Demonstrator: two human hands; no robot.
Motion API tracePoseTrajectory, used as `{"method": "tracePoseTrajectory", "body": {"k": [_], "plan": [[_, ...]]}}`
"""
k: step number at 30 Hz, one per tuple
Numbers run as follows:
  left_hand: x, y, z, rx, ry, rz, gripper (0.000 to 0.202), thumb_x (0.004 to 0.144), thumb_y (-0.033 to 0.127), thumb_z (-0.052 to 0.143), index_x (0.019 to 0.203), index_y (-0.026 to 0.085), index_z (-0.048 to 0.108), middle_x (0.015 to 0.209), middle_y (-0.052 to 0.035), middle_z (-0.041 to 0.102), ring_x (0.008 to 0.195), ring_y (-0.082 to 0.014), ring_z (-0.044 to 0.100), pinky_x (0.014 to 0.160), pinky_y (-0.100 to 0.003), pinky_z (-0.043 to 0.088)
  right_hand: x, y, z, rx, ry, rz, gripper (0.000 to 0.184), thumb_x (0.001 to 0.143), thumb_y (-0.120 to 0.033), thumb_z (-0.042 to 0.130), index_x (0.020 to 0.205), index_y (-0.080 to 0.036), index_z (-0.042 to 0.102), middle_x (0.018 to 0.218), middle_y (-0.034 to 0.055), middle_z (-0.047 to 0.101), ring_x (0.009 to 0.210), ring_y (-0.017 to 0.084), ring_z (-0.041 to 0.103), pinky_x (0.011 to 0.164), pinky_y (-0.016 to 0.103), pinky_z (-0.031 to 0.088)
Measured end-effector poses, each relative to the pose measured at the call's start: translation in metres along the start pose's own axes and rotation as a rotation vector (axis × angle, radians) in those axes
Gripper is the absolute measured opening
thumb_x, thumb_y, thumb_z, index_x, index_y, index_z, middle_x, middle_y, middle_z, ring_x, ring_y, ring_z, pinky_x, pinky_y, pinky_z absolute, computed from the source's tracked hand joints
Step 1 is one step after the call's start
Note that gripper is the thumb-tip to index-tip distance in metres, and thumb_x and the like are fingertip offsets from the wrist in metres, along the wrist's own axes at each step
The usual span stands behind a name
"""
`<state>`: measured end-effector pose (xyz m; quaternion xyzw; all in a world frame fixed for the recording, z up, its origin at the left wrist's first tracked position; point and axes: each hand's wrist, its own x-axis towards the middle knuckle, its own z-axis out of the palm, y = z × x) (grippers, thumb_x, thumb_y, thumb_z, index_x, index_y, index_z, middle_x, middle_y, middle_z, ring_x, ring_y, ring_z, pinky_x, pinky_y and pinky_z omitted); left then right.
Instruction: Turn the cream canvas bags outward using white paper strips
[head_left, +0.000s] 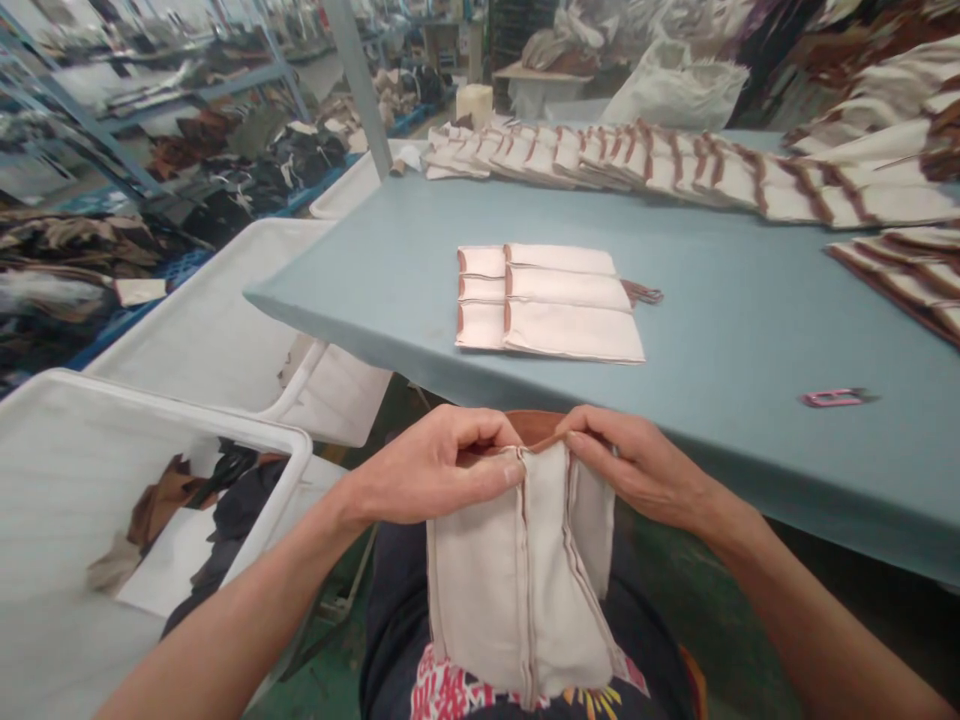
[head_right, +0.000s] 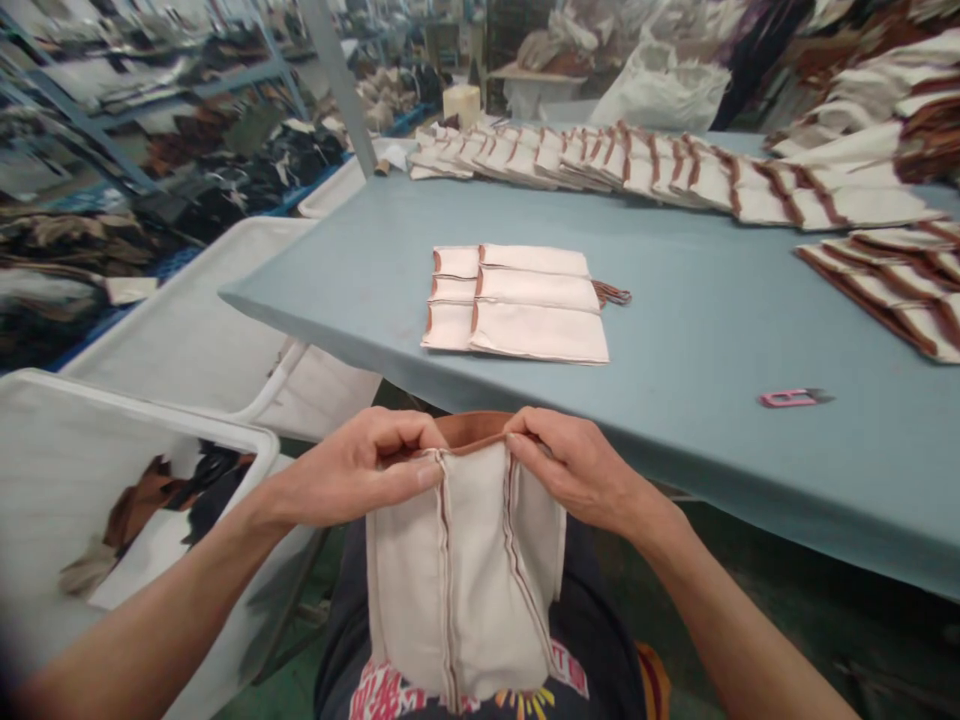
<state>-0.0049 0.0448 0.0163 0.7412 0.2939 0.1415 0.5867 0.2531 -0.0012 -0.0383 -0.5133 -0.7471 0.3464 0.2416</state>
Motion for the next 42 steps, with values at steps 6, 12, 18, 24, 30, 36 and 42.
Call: {"method": "tracePoseTrajectory", "body": {"k": [6, 12, 18, 24, 30, 36, 42], "plan": [[0.001, 0.004, -0.001, -0.044, -0.024, -0.017, 0.020, 0.093, 0.028, 0.060, 0.087, 0.011, 0.067, 0.076, 0.0000, 0.061, 0.069, -0.0106, 0.050, 0.061, -0.020, 0.041, 0.005, -0.012, -0.001, 0.055, 0.027, -0.109, 0.020, 0.099, -0.022, 0.045, 0.099, -0.019, 0.065, 0.093, 0.0050, 0.071, 0.085, 0.019, 0.064, 0.079, 0.031, 0.048], [0.004, 0.019, -0.002, 0.093, 0.010, 0.015, 0.020, 0.094, 0.025, 0.061, 0.079, 0.013, 0.067, 0.070, 0.0036, 0.057, 0.065, -0.0086, 0.047, 0.060, -0.019, 0.038, 0.010, -0.045, -0.003, 0.081, 0.122, -0.281, 0.009, 0.089, -0.028, 0.062, 0.088, -0.020, 0.059, 0.082, 0.0020, 0.066, 0.073, 0.017, 0.059, 0.070, 0.028, 0.046], [-0.003, 0.022, -0.006, 0.112, 0.015, -0.023, 0.021, 0.095, 0.027, 0.064, 0.081, 0.013, 0.070, 0.072, 0.0035, 0.062, 0.067, -0.0088, 0.051, 0.062, -0.018, 0.040, 0.014, -0.052, -0.002, 0.120, 0.037, -0.290, 0.013, 0.097, -0.023, 0.061, 0.085, -0.019, 0.061, 0.079, -0.0020, 0.067, 0.069, 0.011, 0.058, 0.067, 0.022, 0.043], [-0.008, 0.023, -0.003, 0.142, 0.054, -0.033, 0.016, 0.092, 0.020, 0.062, 0.080, 0.014, 0.070, 0.071, 0.0036, 0.064, 0.066, -0.0083, 0.051, 0.063, -0.018, 0.041, 0.013, -0.057, -0.003, 0.018, 0.065, -0.296, 0.010, 0.095, -0.016, 0.059, 0.086, -0.018, 0.063, 0.079, -0.0011, 0.070, 0.068, 0.011, 0.059, 0.065, 0.023, 0.041], [-0.006, 0.021, 0.002, 0.120, 0.101, -0.068, 0.014, 0.083, 0.012, 0.059, 0.079, 0.013, 0.073, 0.069, 0.0027, 0.066, 0.063, -0.0091, 0.052, 0.060, -0.019, 0.041, 0.014, -0.059, 0.000, 0.046, 0.034, -0.208, 0.013, 0.091, -0.018, 0.057, 0.080, -0.019, 0.063, 0.074, -0.0015, 0.069, 0.064, 0.012, 0.058, 0.061, 0.023, 0.040], [-0.006, 0.014, 0.003, 0.086, 0.121, -0.086, 0.014, 0.085, 0.020, 0.061, 0.078, 0.012, 0.070, 0.068, 0.0023, 0.062, 0.063, -0.0093, 0.050, 0.059, -0.020, 0.039, 0.016, -0.057, 0.004, 0.064, 0.024, -0.149, 0.013, 0.089, -0.019, 0.055, 0.078, -0.019, 0.063, 0.074, -0.0012, 0.069, 0.063, 0.012, 0.056, 0.060, 0.023, 0.039], [-0.006, 0.009, 0.004, 0.078, 0.160, -0.074, 0.014, 0.083, 0.017, 0.059, 0.071, 0.014, 0.065, 0.061, 0.0054, 0.052, 0.058, -0.0079, 0.041, 0.055, -0.019, 0.034, 0.019, -0.056, 0.006, 0.066, 0.019, -0.157, 0.013, 0.090, -0.021, 0.056, 0.080, -0.018, 0.065, 0.072, -0.0011, 0.069, 0.063, 0.012, 0.056, 0.061, 0.024, 0.040]]}}
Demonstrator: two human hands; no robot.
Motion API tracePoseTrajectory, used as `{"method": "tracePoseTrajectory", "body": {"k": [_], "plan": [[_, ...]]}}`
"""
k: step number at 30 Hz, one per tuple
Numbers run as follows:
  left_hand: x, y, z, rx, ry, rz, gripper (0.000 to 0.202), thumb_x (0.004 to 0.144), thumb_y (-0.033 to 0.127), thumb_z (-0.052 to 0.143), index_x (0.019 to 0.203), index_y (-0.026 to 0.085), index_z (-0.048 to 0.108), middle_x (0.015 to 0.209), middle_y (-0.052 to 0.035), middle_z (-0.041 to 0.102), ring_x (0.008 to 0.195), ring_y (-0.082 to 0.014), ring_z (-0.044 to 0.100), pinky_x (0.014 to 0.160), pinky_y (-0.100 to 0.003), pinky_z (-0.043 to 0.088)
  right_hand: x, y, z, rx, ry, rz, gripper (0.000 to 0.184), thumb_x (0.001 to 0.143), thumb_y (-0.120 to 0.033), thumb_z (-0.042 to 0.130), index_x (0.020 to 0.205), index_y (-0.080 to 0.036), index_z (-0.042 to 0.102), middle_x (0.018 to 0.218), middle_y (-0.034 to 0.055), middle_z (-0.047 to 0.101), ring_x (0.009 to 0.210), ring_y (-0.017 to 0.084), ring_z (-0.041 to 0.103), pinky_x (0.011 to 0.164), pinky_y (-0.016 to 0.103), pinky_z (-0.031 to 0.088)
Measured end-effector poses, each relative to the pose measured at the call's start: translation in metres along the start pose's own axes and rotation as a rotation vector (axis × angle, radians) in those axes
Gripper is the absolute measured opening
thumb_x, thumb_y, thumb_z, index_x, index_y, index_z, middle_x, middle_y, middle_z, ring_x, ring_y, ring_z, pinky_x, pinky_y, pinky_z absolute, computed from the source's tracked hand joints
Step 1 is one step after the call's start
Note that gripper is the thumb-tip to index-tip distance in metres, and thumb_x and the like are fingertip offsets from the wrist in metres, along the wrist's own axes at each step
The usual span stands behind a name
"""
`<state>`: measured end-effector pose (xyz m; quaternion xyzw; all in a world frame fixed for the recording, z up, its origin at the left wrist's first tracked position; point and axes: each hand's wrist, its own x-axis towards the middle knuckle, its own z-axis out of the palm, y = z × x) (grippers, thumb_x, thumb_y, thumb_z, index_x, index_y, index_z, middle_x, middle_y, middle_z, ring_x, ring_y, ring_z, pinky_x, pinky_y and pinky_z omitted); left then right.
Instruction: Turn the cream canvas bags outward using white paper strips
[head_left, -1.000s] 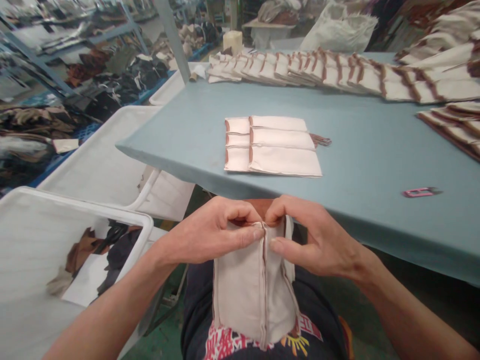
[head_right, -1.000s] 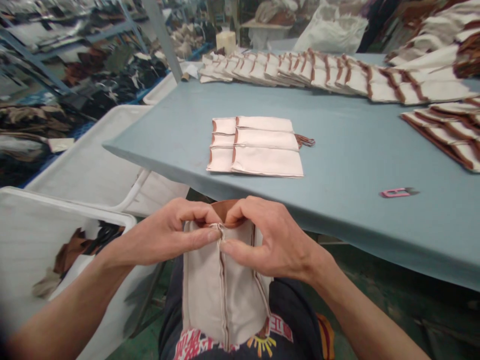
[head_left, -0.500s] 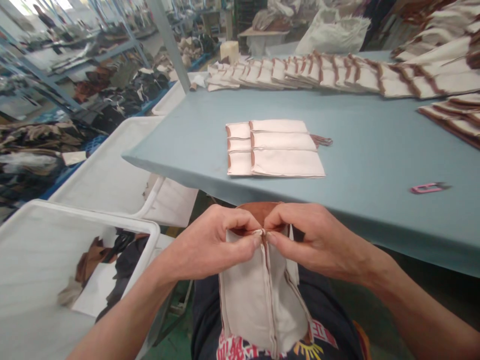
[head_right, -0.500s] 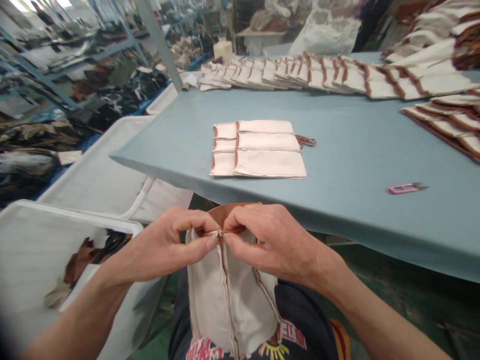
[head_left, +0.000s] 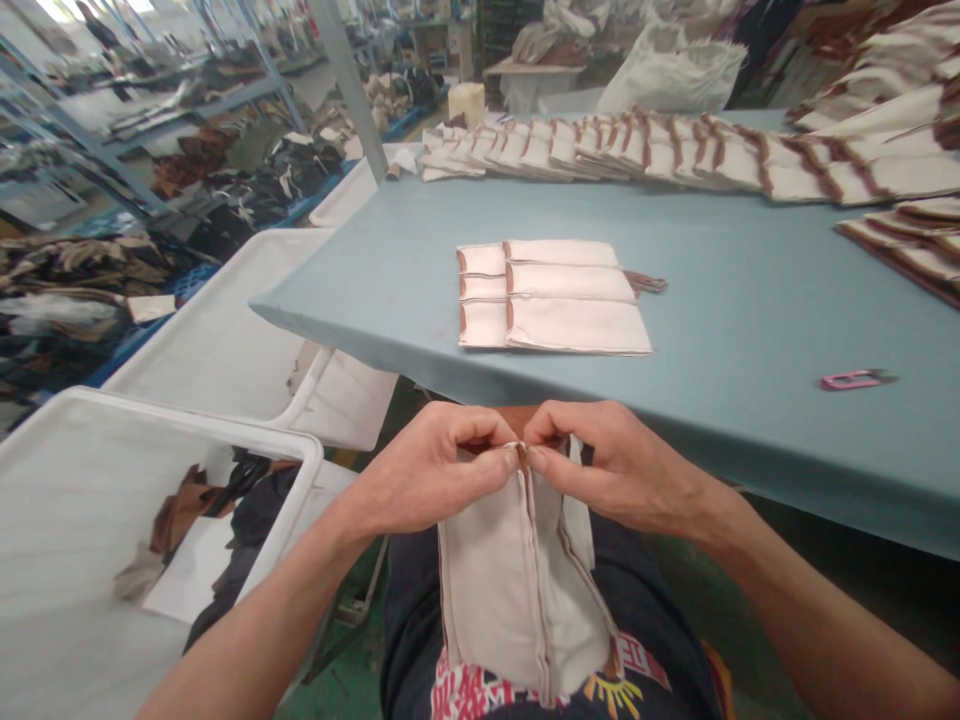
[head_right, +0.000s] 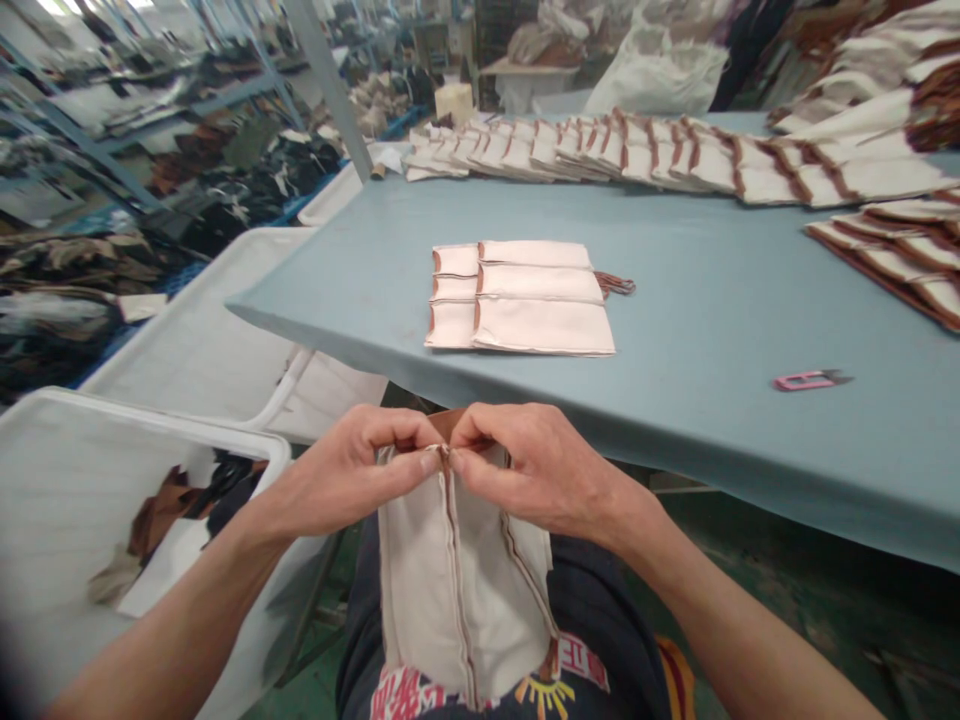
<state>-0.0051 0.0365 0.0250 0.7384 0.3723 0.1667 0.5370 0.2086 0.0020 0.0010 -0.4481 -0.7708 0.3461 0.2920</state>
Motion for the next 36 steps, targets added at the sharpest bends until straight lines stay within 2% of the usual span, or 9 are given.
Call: {"method": "tracePoseTrajectory", "body": {"k": [6, 13, 17, 23, 26, 28, 32, 36], "plan": [[-0.001, 0.005, 0.001, 0.010, 0.012, 0.013, 0.014, 0.080, 0.016, 0.057, 0.068, 0.013, 0.063, 0.060, 0.0055, 0.053, 0.057, -0.0072, 0.041, 0.053, -0.018, 0.033, -0.002, -0.003, 0.001, -0.023, 0.028, -0.054, 0.015, 0.091, -0.020, 0.055, 0.080, -0.018, 0.064, 0.072, -0.0008, 0.068, 0.063, 0.012, 0.056, 0.062, 0.024, 0.041], [-0.004, 0.013, -0.002, 0.337, 0.079, 0.119, 0.015, 0.080, 0.012, 0.057, 0.073, 0.013, 0.070, 0.059, 0.0038, 0.058, 0.056, -0.0085, 0.047, 0.053, -0.020, 0.033, -0.002, -0.006, 0.000, -0.184, 0.038, -0.140, 0.018, 0.095, -0.016, 0.050, 0.085, -0.019, 0.064, 0.078, 0.0030, 0.072, 0.065, 0.014, 0.059, 0.063, 0.026, 0.041], [-0.004, 0.017, -0.006, 0.456, 0.063, 0.184, 0.015, 0.080, 0.011, 0.056, 0.074, 0.013, 0.070, 0.058, 0.0045, 0.056, 0.055, -0.0077, 0.046, 0.053, -0.021, 0.031, -0.002, -0.008, 0.002, -0.235, 0.055, -0.168, 0.019, 0.095, -0.015, 0.048, 0.082, -0.019, 0.061, 0.075, 0.0029, 0.070, 0.063, 0.014, 0.058, 0.062, 0.026, 0.040], [0.001, 0.027, -0.014, 0.570, 0.009, 0.223, 0.013, 0.078, 0.010, 0.057, 0.068, 0.017, 0.056, 0.055, 0.0080, 0.046, 0.052, -0.0061, 0.040, 0.052, -0.022, 0.026, -0.001, -0.012, 0.001, -0.289, 0.037, -0.197, 0.021, 0.096, -0.016, 0.046, 0.078, -0.019, 0.058, 0.071, 0.0032, 0.066, 0.062, 0.015, 0.056, 0.061, 0.027, 0.038], [0.003, 0.029, -0.013, 0.598, -0.024, 0.248, 0.016, 0.076, 0.011, 0.057, 0.065, 0.018, 0.049, 0.053, 0.0087, 0.040, 0.050, -0.0070, 0.037, 0.051, -0.023, 0.024, 0.000, -0.014, 0.000, -0.212, 0.025, -0.180, 0.017, 0.092, -0.015, 0.047, 0.082, -0.019, 0.060, 0.079, 0.0050, 0.070, 0.068, 0.016, 0.060, 0.064, 0.027, 0.040], [0.004, 0.027, -0.010, 0.664, 0.000, 0.317, 0.016, 0.074, 0.009, 0.056, 0.065, 0.019, 0.047, 0.055, 0.0078, 0.043, 0.051, -0.0081, 0.037, 0.051, -0.025, 0.024, 0.001, -0.015, -0.001, -0.141, 0.012, -0.137, 0.012, 0.087, -0.014, 0.051, 0.084, -0.019, 0.061, 0.083, 0.0049, 0.072, 0.071, 0.017, 0.062, 0.066, 0.027, 0.041], [0.003, 0.018, -0.005, 0.815, 0.042, 0.503, 0.017, 0.085, 0.007, 0.048, 0.074, 0.018, 0.055, 0.068, 0.0023, 0.058, 0.059, -0.0115, 0.049, 0.056, -0.027, 0.033, 0.004, -0.014, -0.002, -0.104, -0.005, -0.053, 0.011, 0.079, -0.011, 0.054, 0.072, -0.020, 0.055, 0.073, 0.0008, 0.066, 0.065, 0.014, 0.055, 0.062, 0.026, 0.036], [0.000, 0.008, -0.005, 0.971, 0.083, 0.587, 0.023, 0.097, 0.009, 0.047, 0.080, 0.016, 0.059, 0.072, 0.0001, 0.061, 0.062, -0.0129, 0.055, 0.055, -0.027, 0.038, 0.008, -0.011, -0.003, -0.101, -0.024, -0.022, 0.010, 0.079, -0.011, 0.055, 0.072, -0.018, 0.056, 0.072, 0.0002, 0.064, 0.065, 0.014, 0.053, 0.062, 0.026, 0.034]]}}
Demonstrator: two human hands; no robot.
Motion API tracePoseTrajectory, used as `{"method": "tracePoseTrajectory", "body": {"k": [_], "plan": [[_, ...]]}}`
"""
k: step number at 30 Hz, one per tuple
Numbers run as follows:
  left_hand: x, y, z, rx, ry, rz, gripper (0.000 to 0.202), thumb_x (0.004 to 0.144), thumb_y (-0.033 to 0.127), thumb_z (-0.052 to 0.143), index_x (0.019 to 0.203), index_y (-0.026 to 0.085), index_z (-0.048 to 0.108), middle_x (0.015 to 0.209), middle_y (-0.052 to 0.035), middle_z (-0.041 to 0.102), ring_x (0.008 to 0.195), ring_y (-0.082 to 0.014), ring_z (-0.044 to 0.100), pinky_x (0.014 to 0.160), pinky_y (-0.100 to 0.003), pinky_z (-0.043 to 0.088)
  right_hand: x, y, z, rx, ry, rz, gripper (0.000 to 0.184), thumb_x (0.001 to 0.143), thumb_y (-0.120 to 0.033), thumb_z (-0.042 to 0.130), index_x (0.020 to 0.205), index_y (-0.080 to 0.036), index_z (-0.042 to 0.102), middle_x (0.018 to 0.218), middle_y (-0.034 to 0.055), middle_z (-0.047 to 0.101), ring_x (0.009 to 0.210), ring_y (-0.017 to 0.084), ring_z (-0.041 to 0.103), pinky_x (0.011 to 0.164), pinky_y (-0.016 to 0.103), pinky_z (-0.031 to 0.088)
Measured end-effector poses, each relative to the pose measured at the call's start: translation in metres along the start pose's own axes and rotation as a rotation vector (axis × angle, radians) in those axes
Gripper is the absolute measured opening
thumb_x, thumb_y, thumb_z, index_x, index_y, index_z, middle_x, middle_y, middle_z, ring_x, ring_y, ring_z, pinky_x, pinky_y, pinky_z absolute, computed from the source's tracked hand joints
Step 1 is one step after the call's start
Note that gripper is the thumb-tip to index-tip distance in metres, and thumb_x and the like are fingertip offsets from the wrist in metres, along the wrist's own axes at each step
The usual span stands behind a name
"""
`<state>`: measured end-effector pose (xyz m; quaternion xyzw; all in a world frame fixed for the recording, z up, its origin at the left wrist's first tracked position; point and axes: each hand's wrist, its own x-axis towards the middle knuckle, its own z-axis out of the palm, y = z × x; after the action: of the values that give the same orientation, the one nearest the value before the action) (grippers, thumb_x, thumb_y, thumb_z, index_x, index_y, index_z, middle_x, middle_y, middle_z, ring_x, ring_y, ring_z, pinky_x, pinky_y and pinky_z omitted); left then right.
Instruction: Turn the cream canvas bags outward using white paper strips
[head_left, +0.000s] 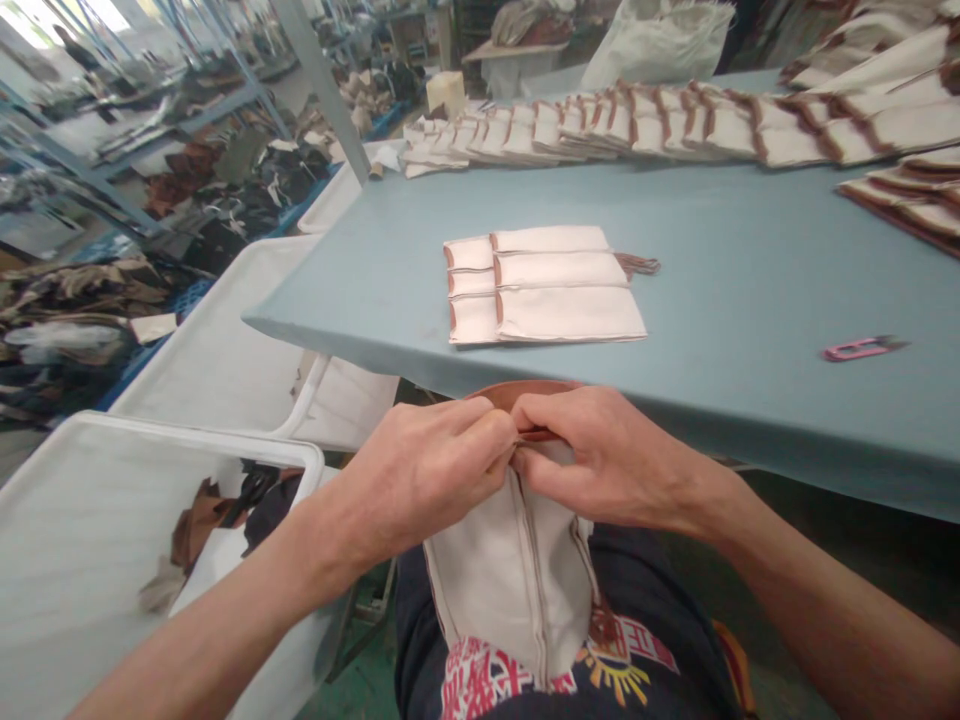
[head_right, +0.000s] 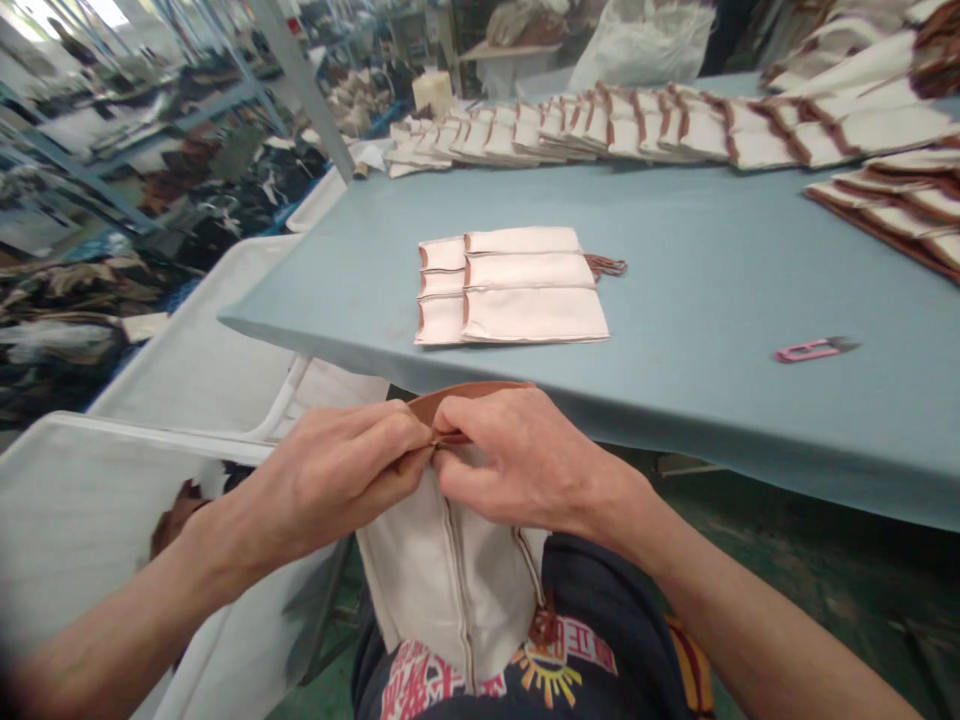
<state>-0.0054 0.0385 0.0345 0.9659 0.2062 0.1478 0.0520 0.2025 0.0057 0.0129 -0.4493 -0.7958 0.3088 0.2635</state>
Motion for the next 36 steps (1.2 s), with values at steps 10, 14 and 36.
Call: {"method": "tracePoseTrajectory", "body": {"k": [10, 14, 36], "plan": [[-0.001, 0.001, -0.009, 0.146, -0.104, 0.189, 0.027, 0.107, 0.009, 0.033, 0.106, 0.015, 0.059, 0.081, -0.0014, 0.068, 0.070, -0.0155, 0.062, 0.059, -0.026, 0.046, -0.001, 0.010, -0.002, 0.575, -0.145, 0.203, 0.011, 0.073, -0.028, 0.051, 0.069, -0.019, 0.055, 0.061, -0.0051, 0.046, 0.056, 0.010, 0.038, 0.051, 0.023, 0.029], [-0.003, -0.003, -0.005, 0.060, -0.100, 0.206, 0.022, 0.107, 0.010, 0.038, 0.113, 0.013, 0.058, 0.089, -0.0058, 0.071, 0.075, -0.0172, 0.065, 0.066, -0.027, 0.051, -0.002, 0.014, 0.003, 0.699, -0.175, 0.288, 0.013, 0.071, -0.032, 0.052, 0.068, -0.020, 0.053, 0.058, -0.0061, 0.041, 0.053, 0.009, 0.034, 0.048, 0.022, 0.025], [-0.001, 0.002, -0.002, -0.607, -0.178, -0.316, 0.011, 0.097, 0.019, 0.062, 0.086, 0.017, 0.063, 0.073, 0.0064, 0.061, 0.064, -0.0072, 0.053, 0.060, -0.021, 0.035, -0.025, 0.001, 0.012, 0.088, 0.200, -0.142, 0.015, 0.083, -0.009, 0.051, 0.077, -0.017, 0.063, 0.069, -0.0017, 0.067, 0.059, 0.009, 0.056, 0.061, 0.022, 0.040]]}}
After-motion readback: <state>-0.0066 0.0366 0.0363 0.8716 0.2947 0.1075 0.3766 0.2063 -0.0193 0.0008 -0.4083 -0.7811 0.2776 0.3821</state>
